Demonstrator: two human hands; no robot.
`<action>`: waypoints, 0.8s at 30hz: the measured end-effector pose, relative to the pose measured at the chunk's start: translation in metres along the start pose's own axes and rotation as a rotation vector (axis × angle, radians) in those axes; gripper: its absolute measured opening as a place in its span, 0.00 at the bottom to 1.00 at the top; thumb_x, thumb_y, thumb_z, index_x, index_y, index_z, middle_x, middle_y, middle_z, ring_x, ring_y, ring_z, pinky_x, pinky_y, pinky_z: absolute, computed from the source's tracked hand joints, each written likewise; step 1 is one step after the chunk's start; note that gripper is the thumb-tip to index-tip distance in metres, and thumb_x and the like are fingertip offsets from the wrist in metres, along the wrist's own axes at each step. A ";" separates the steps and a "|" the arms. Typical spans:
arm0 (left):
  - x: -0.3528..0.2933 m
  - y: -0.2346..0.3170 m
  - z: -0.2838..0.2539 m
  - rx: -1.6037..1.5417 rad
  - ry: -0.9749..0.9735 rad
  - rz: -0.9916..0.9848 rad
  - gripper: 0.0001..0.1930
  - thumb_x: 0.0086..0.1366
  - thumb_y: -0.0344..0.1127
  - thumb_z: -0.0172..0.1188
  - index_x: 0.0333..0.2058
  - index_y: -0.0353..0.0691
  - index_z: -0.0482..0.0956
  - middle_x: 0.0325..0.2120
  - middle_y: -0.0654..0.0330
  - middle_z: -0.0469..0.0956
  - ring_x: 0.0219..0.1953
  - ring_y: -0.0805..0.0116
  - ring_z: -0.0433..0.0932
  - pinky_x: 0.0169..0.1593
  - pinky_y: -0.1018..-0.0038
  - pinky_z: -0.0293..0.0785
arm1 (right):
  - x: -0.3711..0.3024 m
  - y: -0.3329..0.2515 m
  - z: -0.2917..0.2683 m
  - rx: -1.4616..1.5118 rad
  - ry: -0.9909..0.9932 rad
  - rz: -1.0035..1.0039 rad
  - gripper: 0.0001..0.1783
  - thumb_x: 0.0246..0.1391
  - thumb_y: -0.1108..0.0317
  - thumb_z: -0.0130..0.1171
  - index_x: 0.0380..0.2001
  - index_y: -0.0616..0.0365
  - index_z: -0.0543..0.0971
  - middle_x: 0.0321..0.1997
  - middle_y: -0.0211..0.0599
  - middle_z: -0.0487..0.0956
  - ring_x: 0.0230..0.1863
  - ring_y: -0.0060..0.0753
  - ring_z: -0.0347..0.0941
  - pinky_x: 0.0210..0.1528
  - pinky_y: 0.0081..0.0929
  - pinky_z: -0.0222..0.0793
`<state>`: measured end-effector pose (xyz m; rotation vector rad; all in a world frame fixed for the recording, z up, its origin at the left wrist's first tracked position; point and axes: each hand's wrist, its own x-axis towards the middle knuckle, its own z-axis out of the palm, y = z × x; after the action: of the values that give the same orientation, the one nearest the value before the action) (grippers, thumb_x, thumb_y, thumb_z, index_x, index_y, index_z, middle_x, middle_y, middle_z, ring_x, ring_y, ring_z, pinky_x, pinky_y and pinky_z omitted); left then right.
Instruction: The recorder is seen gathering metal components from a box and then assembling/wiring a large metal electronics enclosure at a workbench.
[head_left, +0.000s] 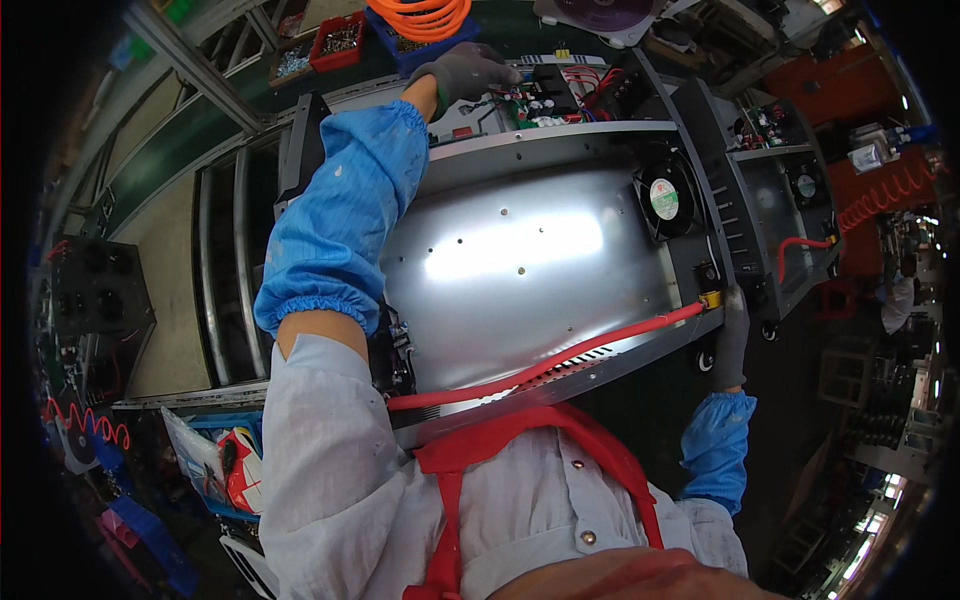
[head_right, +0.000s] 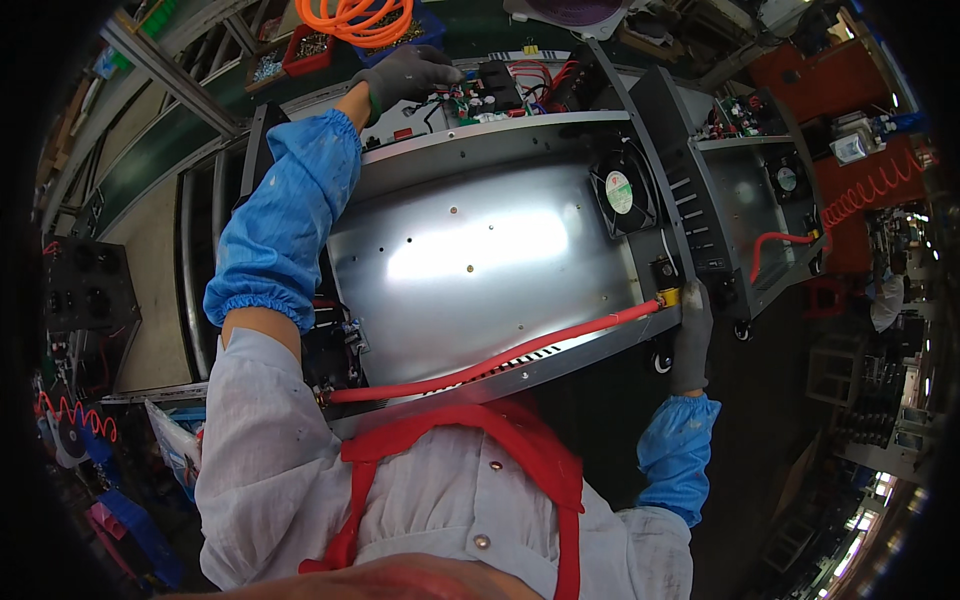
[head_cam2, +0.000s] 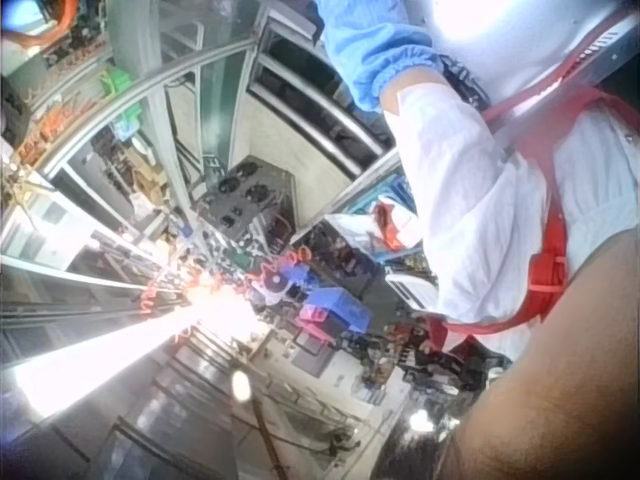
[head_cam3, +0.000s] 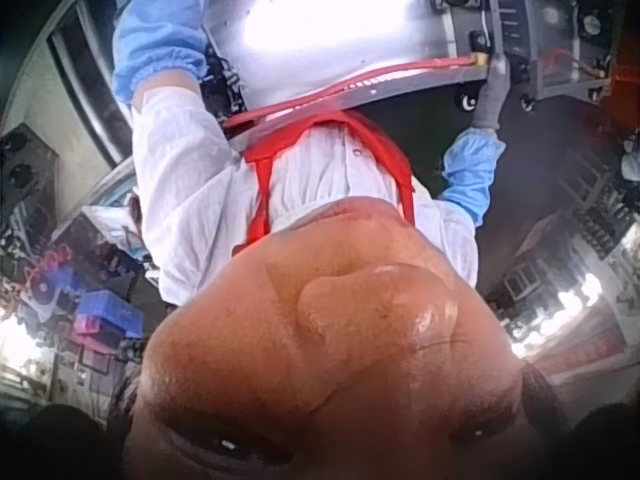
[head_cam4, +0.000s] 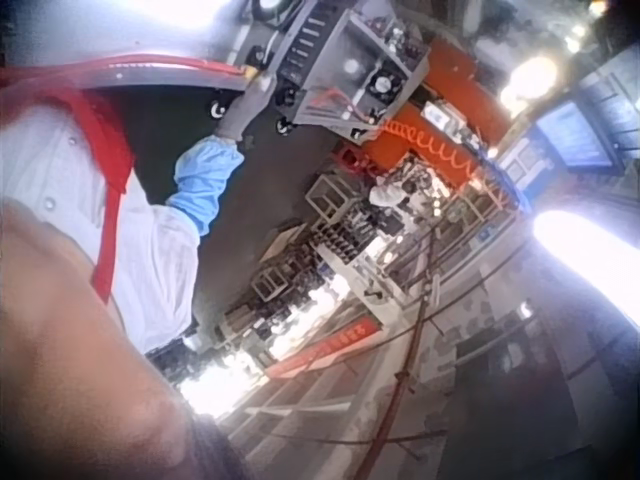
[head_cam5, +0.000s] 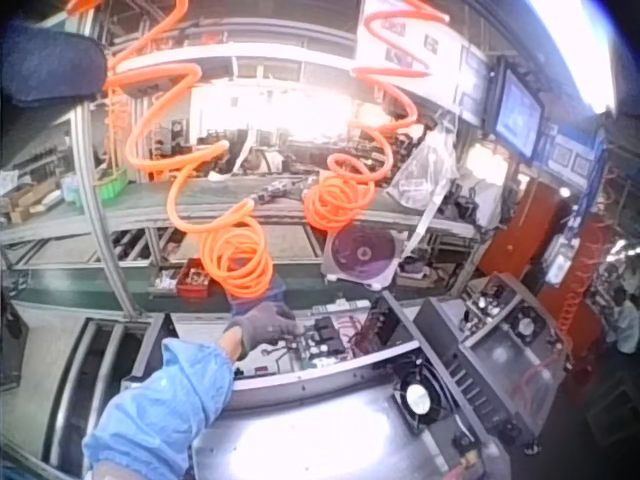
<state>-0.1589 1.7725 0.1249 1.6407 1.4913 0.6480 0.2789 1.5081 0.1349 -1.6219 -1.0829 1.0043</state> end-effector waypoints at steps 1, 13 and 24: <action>0.000 0.001 0.000 0.001 -0.001 0.003 0.31 0.56 0.51 0.67 0.52 0.34 0.75 0.42 0.53 0.78 0.40 0.65 0.77 0.41 0.71 0.77 | 0.001 0.003 -0.002 0.007 -0.004 -0.010 0.25 0.66 0.48 0.46 0.50 0.59 0.73 0.40 0.29 0.73 0.41 0.21 0.70 0.45 0.24 0.67; -0.005 0.005 -0.003 -0.151 -0.046 -0.012 0.25 0.55 0.49 0.67 0.42 0.32 0.80 0.30 0.57 0.78 0.23 0.71 0.71 0.26 0.74 0.70 | 0.008 0.016 -0.007 0.045 0.016 -0.031 0.25 0.65 0.51 0.49 0.52 0.61 0.74 0.41 0.28 0.74 0.42 0.19 0.69 0.47 0.21 0.66; 0.008 -0.008 -0.013 -0.088 0.176 0.084 0.18 0.58 0.43 0.63 0.40 0.34 0.82 0.25 0.59 0.80 0.24 0.73 0.77 0.30 0.76 0.73 | 0.011 0.024 -0.014 -0.009 0.030 -0.095 0.25 0.64 0.54 0.50 0.53 0.65 0.74 0.45 0.30 0.75 0.47 0.21 0.69 0.53 0.22 0.63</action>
<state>-0.1726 1.7830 0.1238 1.6194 1.5009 0.9117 0.2997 1.5107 0.1138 -1.5730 -1.1350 0.9120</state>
